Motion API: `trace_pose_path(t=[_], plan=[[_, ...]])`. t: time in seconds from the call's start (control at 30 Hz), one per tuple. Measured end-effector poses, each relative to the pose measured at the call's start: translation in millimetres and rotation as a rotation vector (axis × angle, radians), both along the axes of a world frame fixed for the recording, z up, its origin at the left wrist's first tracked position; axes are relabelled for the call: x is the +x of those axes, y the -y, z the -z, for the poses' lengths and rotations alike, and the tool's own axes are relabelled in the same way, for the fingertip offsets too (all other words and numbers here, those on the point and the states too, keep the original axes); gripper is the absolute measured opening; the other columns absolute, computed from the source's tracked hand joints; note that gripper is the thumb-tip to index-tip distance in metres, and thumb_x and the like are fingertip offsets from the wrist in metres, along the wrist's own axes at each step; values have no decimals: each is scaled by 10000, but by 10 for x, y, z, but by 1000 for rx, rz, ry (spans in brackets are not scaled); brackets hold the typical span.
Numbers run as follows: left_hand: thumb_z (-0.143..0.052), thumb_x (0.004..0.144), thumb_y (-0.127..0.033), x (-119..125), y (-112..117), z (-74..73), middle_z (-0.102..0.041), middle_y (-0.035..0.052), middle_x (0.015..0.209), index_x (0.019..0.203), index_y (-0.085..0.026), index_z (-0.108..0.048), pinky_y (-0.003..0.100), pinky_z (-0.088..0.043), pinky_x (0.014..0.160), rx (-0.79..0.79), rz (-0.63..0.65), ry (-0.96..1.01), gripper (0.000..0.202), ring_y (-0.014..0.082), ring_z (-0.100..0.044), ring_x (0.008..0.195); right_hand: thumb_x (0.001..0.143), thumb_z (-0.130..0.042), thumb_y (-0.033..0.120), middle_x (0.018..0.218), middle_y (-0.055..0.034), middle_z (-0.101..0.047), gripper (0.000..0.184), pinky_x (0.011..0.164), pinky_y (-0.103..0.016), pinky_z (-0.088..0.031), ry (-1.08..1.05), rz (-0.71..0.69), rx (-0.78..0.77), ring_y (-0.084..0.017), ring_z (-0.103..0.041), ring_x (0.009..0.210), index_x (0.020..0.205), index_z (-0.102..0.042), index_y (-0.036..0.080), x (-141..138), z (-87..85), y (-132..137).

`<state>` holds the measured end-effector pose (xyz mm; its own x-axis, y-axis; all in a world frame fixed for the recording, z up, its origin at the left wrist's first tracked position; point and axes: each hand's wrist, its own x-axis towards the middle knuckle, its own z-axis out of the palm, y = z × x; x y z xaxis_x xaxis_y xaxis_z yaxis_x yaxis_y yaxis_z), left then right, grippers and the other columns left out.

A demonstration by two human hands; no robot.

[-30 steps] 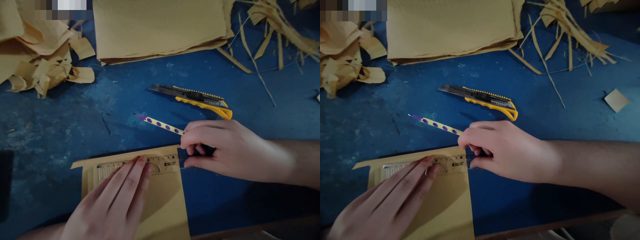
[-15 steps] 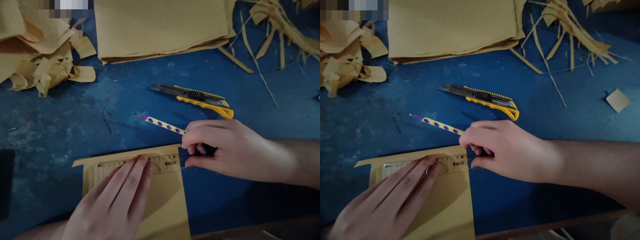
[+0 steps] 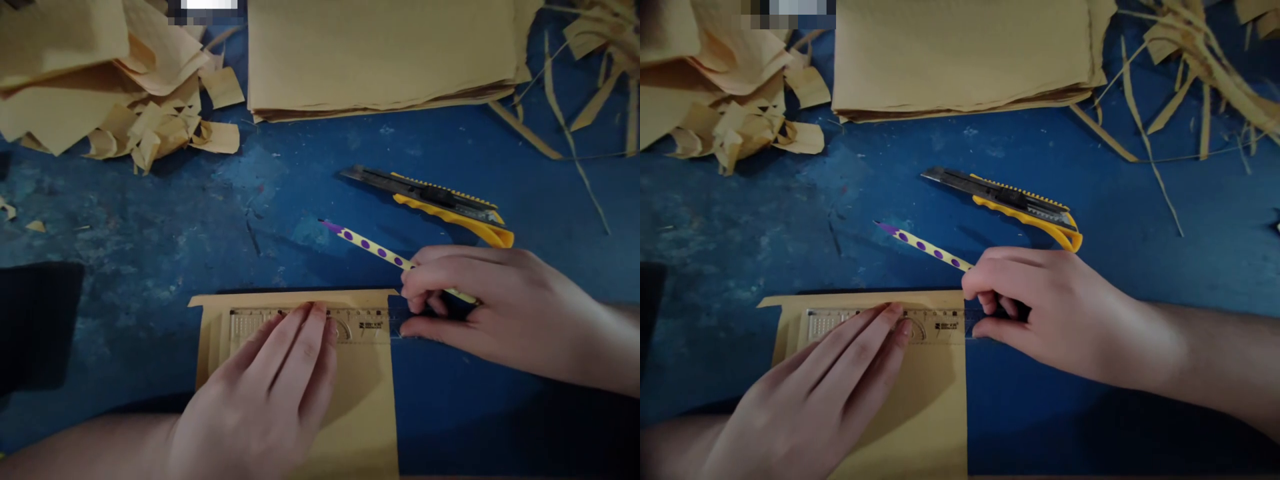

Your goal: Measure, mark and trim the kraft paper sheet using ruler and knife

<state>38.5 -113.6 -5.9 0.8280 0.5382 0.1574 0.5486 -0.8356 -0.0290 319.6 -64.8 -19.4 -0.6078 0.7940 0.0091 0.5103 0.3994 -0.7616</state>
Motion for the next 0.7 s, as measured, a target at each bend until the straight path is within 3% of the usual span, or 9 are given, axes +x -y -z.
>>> trace_pose_path(t=[0.7], plan=[[-376, 1025, -96, -8, 28, 27, -723, 132, 1275, 1280, -101, -644, 362, -575, 939, -22, -33, 15, 370, 248, -683, 1176, 911, -696, 222, 778, 40, -611, 123, 536, -228, -437, 29, -1, 17, -95, -559, 584, 884, -577, 234, 1, -8, 5]])
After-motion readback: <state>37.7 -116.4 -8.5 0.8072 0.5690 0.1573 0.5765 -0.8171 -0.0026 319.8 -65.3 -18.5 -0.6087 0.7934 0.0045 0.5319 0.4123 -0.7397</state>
